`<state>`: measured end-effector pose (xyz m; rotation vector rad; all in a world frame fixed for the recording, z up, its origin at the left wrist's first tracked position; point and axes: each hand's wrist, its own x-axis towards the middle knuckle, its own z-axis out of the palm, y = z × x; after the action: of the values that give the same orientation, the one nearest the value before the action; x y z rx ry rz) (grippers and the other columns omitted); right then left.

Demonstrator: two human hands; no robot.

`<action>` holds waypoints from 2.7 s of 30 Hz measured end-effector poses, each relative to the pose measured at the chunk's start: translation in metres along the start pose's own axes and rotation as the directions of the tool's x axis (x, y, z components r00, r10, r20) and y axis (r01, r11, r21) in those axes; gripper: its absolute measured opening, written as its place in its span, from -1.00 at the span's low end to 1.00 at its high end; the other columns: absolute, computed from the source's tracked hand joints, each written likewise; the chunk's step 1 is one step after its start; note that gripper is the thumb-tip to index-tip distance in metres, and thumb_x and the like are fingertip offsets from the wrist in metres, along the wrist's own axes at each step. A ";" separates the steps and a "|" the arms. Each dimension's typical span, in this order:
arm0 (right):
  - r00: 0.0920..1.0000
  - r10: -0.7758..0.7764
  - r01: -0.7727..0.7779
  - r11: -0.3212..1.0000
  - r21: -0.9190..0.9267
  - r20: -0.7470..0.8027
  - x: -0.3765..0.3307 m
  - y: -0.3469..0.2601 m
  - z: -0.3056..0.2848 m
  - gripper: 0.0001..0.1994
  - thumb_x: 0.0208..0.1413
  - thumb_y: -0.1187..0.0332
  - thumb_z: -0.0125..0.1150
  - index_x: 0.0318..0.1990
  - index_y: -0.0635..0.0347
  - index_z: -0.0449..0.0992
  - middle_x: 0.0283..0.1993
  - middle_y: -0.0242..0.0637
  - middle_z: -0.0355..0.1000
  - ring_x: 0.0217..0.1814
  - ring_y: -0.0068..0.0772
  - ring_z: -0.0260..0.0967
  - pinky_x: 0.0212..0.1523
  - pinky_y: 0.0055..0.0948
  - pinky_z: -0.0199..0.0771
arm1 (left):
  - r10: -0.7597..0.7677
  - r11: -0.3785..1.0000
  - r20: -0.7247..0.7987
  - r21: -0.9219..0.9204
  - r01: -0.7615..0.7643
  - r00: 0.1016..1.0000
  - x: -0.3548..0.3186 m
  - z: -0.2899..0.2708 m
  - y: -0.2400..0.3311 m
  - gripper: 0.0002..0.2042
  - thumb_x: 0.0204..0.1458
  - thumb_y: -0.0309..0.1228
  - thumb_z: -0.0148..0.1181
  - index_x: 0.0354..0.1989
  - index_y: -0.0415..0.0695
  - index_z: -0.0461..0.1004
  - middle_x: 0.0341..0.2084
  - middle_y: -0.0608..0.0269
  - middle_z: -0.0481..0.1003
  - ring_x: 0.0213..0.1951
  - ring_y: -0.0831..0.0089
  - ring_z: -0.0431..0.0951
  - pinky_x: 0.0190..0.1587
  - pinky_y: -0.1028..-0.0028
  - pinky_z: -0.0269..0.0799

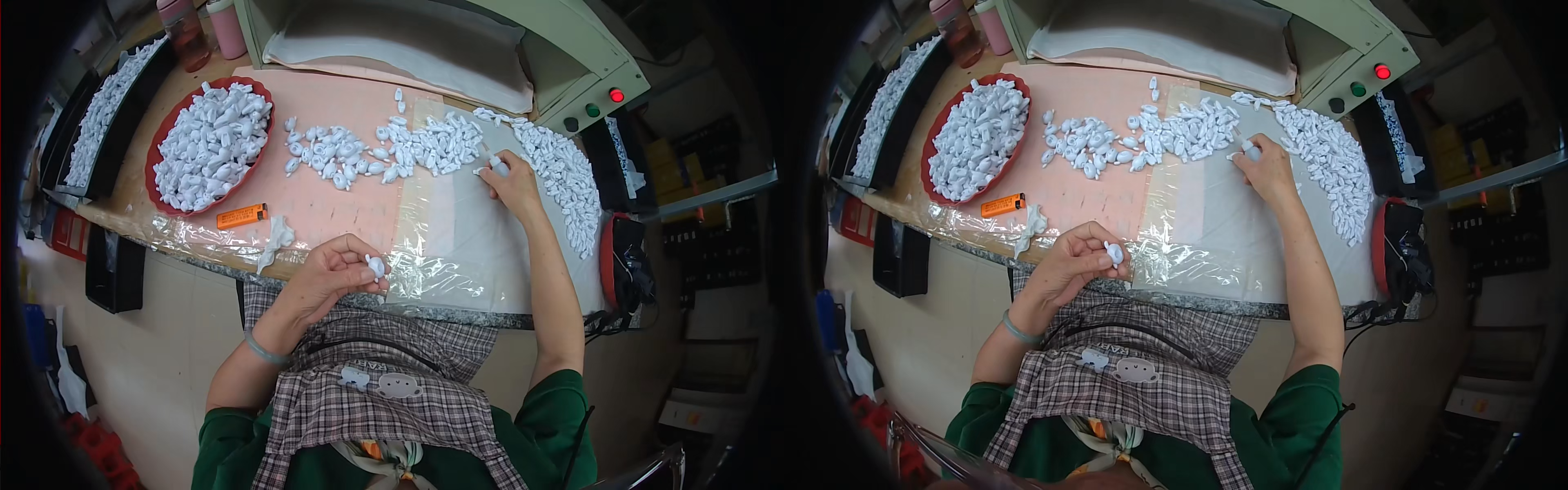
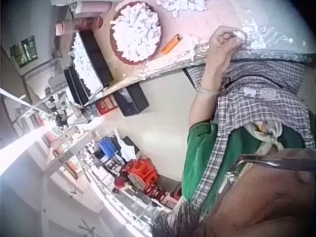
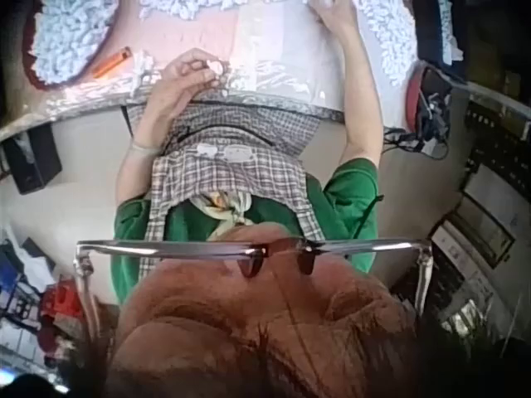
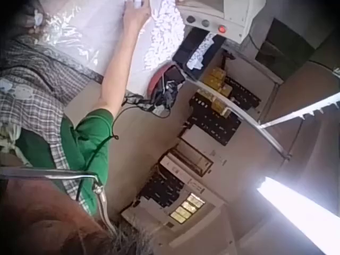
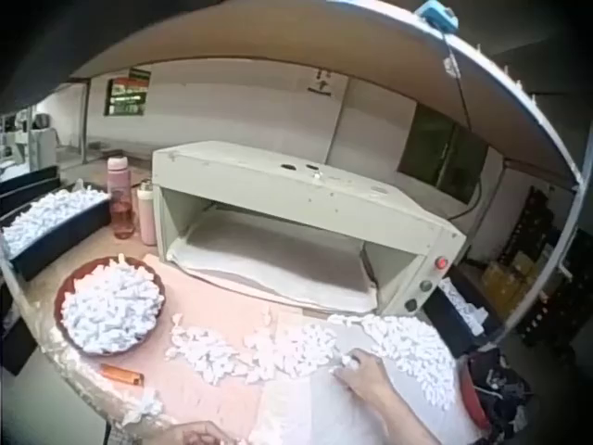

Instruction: Assembling small white plastic components using a glue bottle.

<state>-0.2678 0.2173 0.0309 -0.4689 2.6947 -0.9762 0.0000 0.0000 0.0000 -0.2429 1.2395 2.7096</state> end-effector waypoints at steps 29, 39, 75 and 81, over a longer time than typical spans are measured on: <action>0.897 -0.395 0.206 0.770 0.604 0.198 -0.161 -0.049 0.065 -0.94 0.04 0.55 0.24 -0.33 0.33 0.51 -0.43 -0.34 0.46 -0.57 -0.68 0.32 -0.57 -0.68 0.30 | 0.015 0.972 -0.009 0.236 -0.013 1.000 -0.007 0.018 -0.004 -0.73 -0.01 -0.61 0.22 -0.10 -0.35 0.45 -0.35 0.13 0.54 -0.27 0.47 0.59 -0.19 0.59 0.54; 0.881 -0.439 0.155 0.621 0.768 0.177 -0.171 -0.045 0.071 -0.94 0.00 0.59 0.25 -0.37 0.35 0.49 -0.46 -0.31 0.48 -0.59 -0.65 0.37 -0.61 -0.66 0.34 | 0.005 0.973 0.069 0.231 -0.021 0.998 -0.012 0.020 -0.003 -0.77 -0.06 -0.66 0.25 -0.18 -0.38 0.48 -0.33 0.05 0.56 -0.29 0.41 0.61 -0.21 0.53 0.58; 0.875 -0.454 0.188 0.644 0.742 0.172 -0.175 -0.036 0.077 -0.93 0.00 0.56 0.26 -0.35 0.33 0.51 -0.48 -0.29 0.47 -0.59 -0.61 0.39 -0.60 -0.63 0.35 | -0.013 0.961 0.065 0.276 -0.006 0.998 -0.010 0.016 -0.010 -0.77 -0.12 -0.65 0.31 -0.24 -0.36 0.52 -0.35 0.11 0.57 -0.28 0.46 0.60 -0.18 0.54 0.57; 0.787 -0.616 0.480 0.648 0.591 0.036 -0.169 -0.035 0.076 -0.87 -0.10 0.60 0.33 -0.38 0.32 0.51 -0.47 -0.22 0.48 -0.52 -0.53 0.40 -0.54 -0.60 0.35 | 0.033 0.946 0.082 0.320 -0.058 0.996 -0.012 0.017 -0.007 -0.77 -0.10 -0.65 0.30 -0.21 -0.30 0.53 -0.33 0.16 0.57 -0.23 0.49 0.58 -0.13 0.57 0.54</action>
<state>-0.0804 0.2112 0.0158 -1.2280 1.9162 -1.6677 0.0115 0.0167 0.0077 -0.0708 1.6542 2.4722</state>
